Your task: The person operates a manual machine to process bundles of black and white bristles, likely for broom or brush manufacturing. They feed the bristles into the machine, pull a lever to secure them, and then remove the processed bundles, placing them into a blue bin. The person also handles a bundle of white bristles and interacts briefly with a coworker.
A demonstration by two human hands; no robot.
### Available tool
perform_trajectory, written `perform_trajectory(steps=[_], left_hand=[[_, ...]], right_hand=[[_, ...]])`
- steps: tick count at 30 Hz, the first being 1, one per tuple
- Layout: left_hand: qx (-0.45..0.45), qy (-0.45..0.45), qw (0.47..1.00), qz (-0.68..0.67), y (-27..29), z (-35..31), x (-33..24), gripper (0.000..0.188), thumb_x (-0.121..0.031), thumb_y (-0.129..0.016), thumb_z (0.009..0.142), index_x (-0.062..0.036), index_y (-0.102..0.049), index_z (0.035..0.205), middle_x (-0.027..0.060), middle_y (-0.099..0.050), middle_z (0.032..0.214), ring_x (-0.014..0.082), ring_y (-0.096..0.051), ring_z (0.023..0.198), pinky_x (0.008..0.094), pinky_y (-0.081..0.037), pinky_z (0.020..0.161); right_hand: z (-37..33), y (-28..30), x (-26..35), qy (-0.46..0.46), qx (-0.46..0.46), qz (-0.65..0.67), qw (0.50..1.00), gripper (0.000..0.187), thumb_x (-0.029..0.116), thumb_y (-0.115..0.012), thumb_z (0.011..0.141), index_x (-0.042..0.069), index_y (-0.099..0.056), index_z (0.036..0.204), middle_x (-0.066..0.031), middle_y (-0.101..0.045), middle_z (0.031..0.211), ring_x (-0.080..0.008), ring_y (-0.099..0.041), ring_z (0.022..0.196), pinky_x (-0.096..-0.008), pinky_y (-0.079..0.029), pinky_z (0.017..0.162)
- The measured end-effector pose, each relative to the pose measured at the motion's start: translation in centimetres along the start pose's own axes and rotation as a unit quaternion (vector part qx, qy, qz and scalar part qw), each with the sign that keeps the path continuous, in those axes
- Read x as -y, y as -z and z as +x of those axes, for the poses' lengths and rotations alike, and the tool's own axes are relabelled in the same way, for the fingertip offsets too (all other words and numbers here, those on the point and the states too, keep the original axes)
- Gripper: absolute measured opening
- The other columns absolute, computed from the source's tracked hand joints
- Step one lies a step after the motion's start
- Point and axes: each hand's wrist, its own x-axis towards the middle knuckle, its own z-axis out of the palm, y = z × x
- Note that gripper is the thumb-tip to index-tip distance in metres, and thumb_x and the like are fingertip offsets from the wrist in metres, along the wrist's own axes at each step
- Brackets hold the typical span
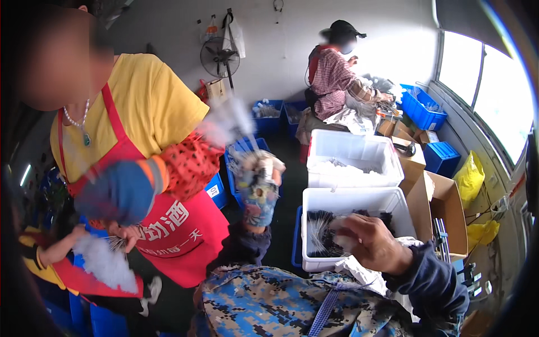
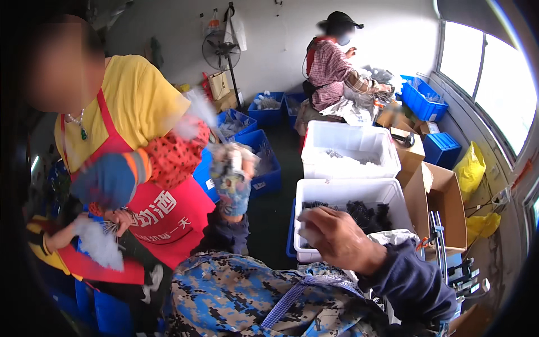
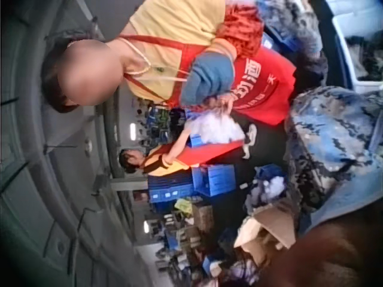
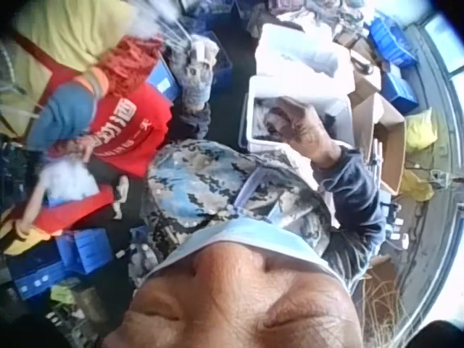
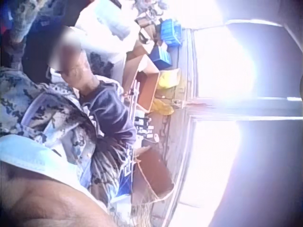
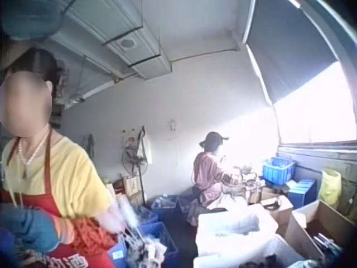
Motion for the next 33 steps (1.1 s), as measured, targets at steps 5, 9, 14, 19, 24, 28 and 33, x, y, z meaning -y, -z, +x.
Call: perform_trajectory(steps=[5,9,14,19,24,28,33], left_hand=[[-0.169,-0.242,0.890,0.347,10.7,2.8,-7.5,0.021,-0.020,-0.041,0.088,-0.0015,-0.048,0.095,0.0158,-0.055,0.075,0.0200,-0.052,0.058,0.0279,-0.042,0.048],[-0.036,-0.215,0.967,0.134,9.6,3.9,-13.3,0.026,-0.025,-0.039,0.091,-0.0015,-0.045,0.101,0.0192,-0.058,0.082,0.0247,-0.054,0.058,0.0312,-0.044,0.047],[-0.255,-0.341,0.839,0.339,6.3,5.3,-16.4,0.025,-0.026,-0.051,0.087,-0.0041,-0.046,0.098,0.0130,-0.059,0.082,0.0192,-0.056,0.057,0.0283,-0.047,0.053],[-0.108,-0.323,0.861,0.378,8.4,4.4,-21.3,0.026,-0.028,-0.048,0.088,-0.0035,-0.045,0.097,0.0125,-0.058,0.081,0.0191,-0.050,0.049,0.0311,-0.042,0.046],[-0.076,-0.248,0.957,0.128,9.9,6.5,-24.3,0.020,-0.023,-0.047,0.087,-0.0047,-0.047,0.095,0.0098,-0.055,0.077,0.0183,-0.046,0.052,0.0337,-0.039,0.048],[-0.121,-0.264,0.947,0.136,9.3,6.5,-24.2,0.021,-0.023,-0.045,0.088,-0.0052,-0.044,0.099,0.0102,-0.053,0.083,0.0191,-0.046,0.059,0.0344,-0.038,0.053],[-0.140,-0.266,0.944,0.137,9.7,6.8,-24.2,0.024,-0.024,-0.043,0.088,-0.0058,-0.042,0.104,0.0106,-0.052,0.090,0.0200,-0.046,0.068,0.0352,-0.038,0.060]], right_hand=[[-4.3,0.9,-0.2,-0.073,0.006,-0.017,0.997,0.013,-0.003,-0.056,0.075,-0.001,-0.054,0.087,-0.0154,-0.054,0.073,-0.0320,-0.054,0.063,-0.0346,-0.044,0.055],[-6.6,1.1,-1.7,-0.111,-0.030,0.044,0.992,0.013,-0.003,-0.055,0.077,-0.002,-0.058,0.089,-0.0104,-0.058,0.074,-0.0172,-0.055,0.062,-0.0271,-0.044,0.057],[-9.7,1.8,-2.0,-0.202,-0.068,0.070,0.975,0.012,-0.002,-0.052,0.079,-0.002,-0.059,0.089,-0.0086,-0.059,0.073,-0.0131,-0.056,0.065,-0.0247,-0.045,0.058],[-13.6,1.4,-3.5,-0.255,-0.144,0.179,0.939,0.012,-0.001,-0.050,0.080,-0.002,-0.060,0.087,-0.0052,-0.060,0.070,-0.0087,-0.052,0.057,-0.0221,-0.042,0.051],[-16.0,0.5,-4.1,-0.244,-0.202,0.195,0.928,0.013,0.000,-0.049,0.082,-0.004,-0.061,0.085,-0.0057,-0.059,0.067,-0.0089,-0.051,0.054,-0.0222,-0.041,0.049],[-17.8,-0.6,-4.4,-0.240,-0.231,0.201,0.921,0.015,0.005,-0.049,0.083,-0.005,-0.060,0.081,-0.0057,-0.059,0.063,-0.0090,-0.051,0.051,-0.0221,-0.040,0.048],[-18.6,-1.7,-4.7,-0.229,-0.302,0.252,0.890,0.014,0.007,-0.051,0.084,-0.004,-0.059,0.083,-0.0066,-0.059,0.063,-0.0092,-0.051,0.049,-0.0216,-0.039,0.046]])
